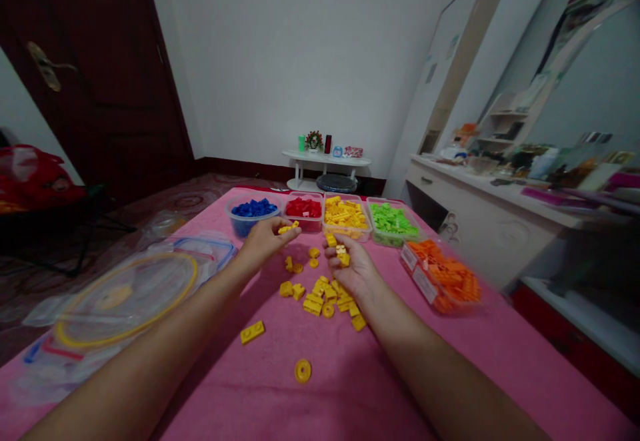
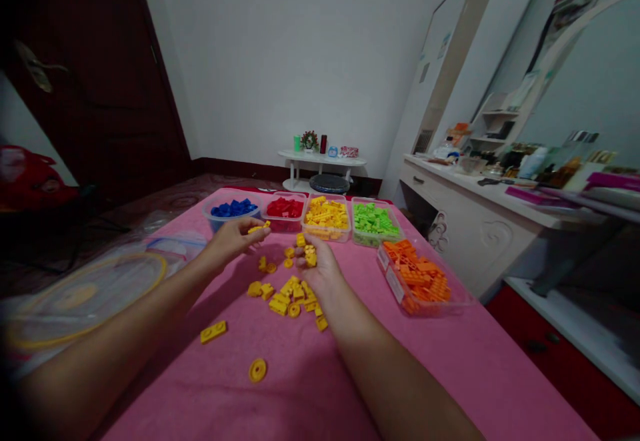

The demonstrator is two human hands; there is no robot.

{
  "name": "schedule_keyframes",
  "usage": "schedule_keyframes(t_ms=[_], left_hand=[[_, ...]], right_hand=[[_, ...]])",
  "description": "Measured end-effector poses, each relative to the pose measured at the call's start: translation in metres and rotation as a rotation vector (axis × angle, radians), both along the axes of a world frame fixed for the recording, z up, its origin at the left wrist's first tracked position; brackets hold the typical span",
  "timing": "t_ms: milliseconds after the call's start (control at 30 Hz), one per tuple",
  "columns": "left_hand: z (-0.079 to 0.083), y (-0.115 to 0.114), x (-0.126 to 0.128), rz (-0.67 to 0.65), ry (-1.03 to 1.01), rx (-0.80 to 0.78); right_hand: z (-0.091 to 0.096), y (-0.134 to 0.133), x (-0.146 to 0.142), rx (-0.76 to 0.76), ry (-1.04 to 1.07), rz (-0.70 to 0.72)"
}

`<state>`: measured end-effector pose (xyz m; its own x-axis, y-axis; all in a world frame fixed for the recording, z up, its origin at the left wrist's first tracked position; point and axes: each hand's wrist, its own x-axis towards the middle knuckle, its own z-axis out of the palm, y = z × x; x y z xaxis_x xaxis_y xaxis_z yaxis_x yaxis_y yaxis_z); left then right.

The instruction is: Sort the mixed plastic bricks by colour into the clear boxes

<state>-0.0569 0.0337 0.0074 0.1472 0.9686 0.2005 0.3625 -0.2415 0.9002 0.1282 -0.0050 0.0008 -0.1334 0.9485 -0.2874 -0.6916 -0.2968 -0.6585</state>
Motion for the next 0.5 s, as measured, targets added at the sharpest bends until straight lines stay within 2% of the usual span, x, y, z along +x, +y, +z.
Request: schedule_keyframes(t_ms=[67,133,233,300,367,433,500], left_hand=[[-0.004,0.006,-0.003,-0.030,-0.279,-0.286],[-0.006,0.009,-0.006,-0.042,-0.506,-0.494],[-0.007,0.012,-0.009,-0.044,-0.644,-0.621],[-0.010,0.014,-0.010,-0.033,-0.594,-0.564],[-0.016,0.015,-0.011,-0.022,-0.431,-0.413],[-0.022,0.017,-0.012,-0.051,-0.178,-0.251],[-0.025,0.016,-0.013,-0.133,0.137,-0.128]], right_hand=[[0.013,0.018,0.013,-0.003,-0.064,-0.081],[0.029,0.041,0.027,-0.004,-0.147,-0.157],[0.051,0.075,0.047,0.021,-0.337,-0.231],[0.056,0.088,0.056,0.073,-0.659,-0.278],[0.052,0.089,0.058,0.159,-0.962,-0.325],[0.038,0.081,0.053,0.247,-1.087,-0.334],[0.018,0.068,0.040,0.406,-1.258,-0.241]])
